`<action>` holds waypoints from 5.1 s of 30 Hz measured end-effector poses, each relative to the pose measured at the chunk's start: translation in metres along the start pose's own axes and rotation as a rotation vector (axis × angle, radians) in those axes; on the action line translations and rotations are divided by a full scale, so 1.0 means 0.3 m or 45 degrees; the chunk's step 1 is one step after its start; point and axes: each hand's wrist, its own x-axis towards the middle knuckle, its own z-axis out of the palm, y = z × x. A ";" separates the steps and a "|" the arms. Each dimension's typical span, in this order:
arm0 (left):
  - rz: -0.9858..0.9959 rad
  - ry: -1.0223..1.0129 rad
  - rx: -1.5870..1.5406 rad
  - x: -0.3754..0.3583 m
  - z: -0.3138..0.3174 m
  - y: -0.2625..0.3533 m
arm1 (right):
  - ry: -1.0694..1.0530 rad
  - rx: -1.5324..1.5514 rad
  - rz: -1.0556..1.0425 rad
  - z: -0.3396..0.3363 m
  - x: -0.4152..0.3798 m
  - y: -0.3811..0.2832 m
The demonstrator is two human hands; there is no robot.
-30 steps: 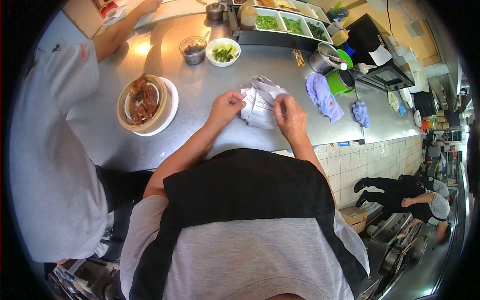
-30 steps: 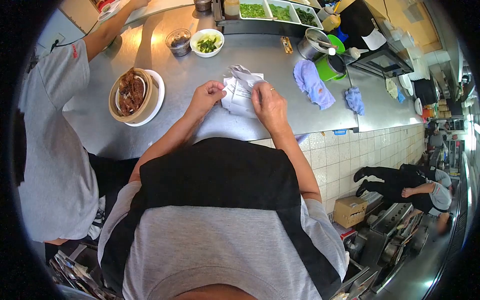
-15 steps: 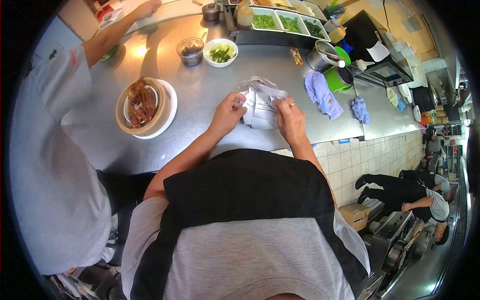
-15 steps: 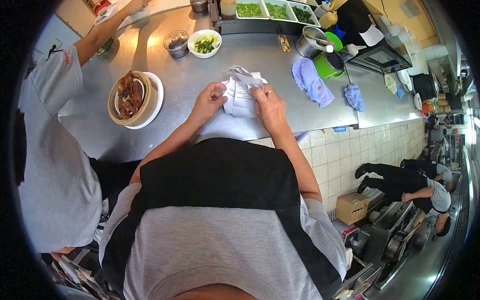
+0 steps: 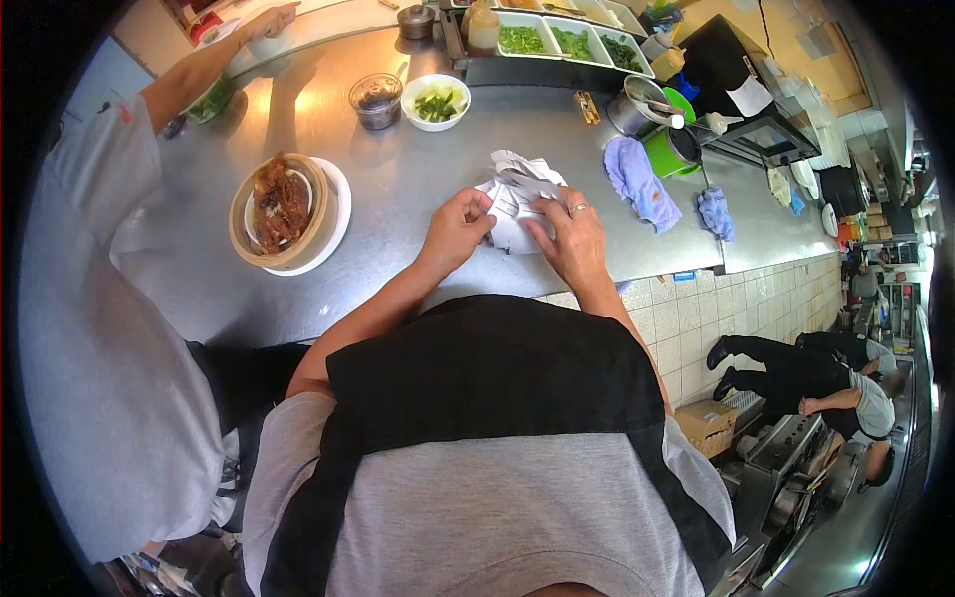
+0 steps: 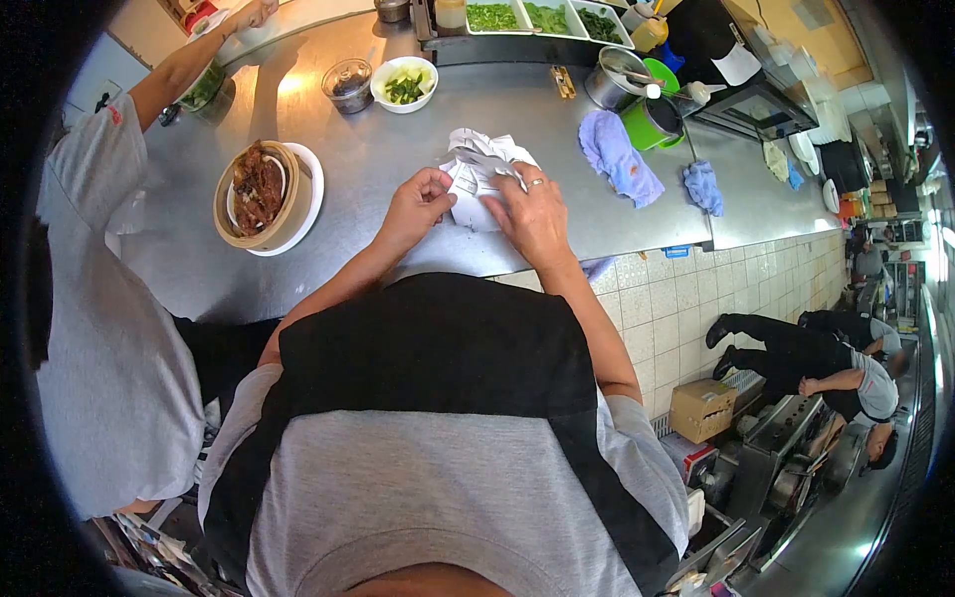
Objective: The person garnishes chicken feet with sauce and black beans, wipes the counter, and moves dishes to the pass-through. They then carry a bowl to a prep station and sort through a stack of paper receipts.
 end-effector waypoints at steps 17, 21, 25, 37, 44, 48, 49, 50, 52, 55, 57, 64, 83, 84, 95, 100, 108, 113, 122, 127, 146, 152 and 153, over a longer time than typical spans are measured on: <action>-0.185 -0.008 -0.139 -0.014 0.021 0.004 | -0.122 -0.068 0.022 -0.002 -0.003 0.021; -0.184 0.002 -0.158 -0.013 0.011 0.000 | -0.145 -0.101 -0.039 -0.043 0.022 -0.023; -0.187 -0.022 -0.186 -0.009 0.007 0.000 | -0.119 -0.100 -0.013 0.006 -0.005 0.016; -0.149 -0.095 0.030 -0.018 0.052 -0.022 | 0.036 0.009 0.250 0.016 0.029 0.017; -0.153 -0.092 0.085 -0.024 0.055 -0.023 | 0.035 0.071 0.294 0.024 0.037 0.003; -0.168 -0.075 0.061 -0.020 0.050 -0.039 | 0.070 0.026 0.242 0.027 0.038 0.001; -0.161 -0.058 0.059 -0.019 0.050 -0.044 | 0.073 0.023 0.240 0.028 0.038 0.001; -0.153 -0.042 0.058 -0.017 0.050 -0.050 | 0.076 0.022 0.239 0.030 0.037 -0.001; -0.148 -0.026 0.051 -0.016 0.049 -0.056 | 0.078 0.028 0.245 0.033 0.034 -0.003; -0.149 -0.027 0.039 -0.015 0.048 -0.061 | 0.080 0.041 0.261 0.032 0.031 -0.006; -0.142 -0.024 0.042 -0.013 0.047 -0.061 | 0.083 0.033 0.262 0.032 0.032 -0.007; -0.165 -0.019 0.032 -0.012 0.046 -0.057 | 0.083 0.044 0.268 0.036 0.031 -0.005; -0.181 -0.008 0.037 -0.010 0.049 -0.058 | 0.101 0.060 0.268 0.036 0.026 -0.003; -0.185 -0.008 0.028 -0.011 0.050 -0.054 | 0.101 0.054 0.269 0.036 0.026 -0.004; -0.195 -0.023 0.035 -0.011 0.048 -0.057 | 0.069 0.094 0.329 0.033 0.022 -0.008; -0.202 -0.014 0.016 -0.010 0.048 -0.055 | 0.062 0.121 0.346 0.034 0.022 -0.010; -0.218 -0.032 0.070 -0.013 0.047 -0.048 | 0.106 0.089 0.289 0.035 0.023 -0.011; -0.213 -0.018 0.088 -0.008 0.048 -0.056 | 0.051 0.094 0.342 0.033 0.021 -0.014; -0.218 -0.025 0.141 -0.008 0.047 -0.045 | 0.090 0.079 0.288 0.044 0.015 -0.007; -0.196 -0.007 0.160 0.002 0.046 -0.066 | 0.100 0.043 0.232 0.043 0.014 -0.005; 0.539 -0.447 0.667 0.212 0.060 0.340 | 0.051 0.168 -0.222 -0.035 -0.118 0.055; 0.427 -0.626 0.967 0.238 0.101 0.256 | 0.025 0.369 -0.045 -0.050 -0.174 0.123; 0.432 -0.576 0.971 0.216 0.110 0.246 | 0.065 0.388 0.054 -0.052 -0.184 0.136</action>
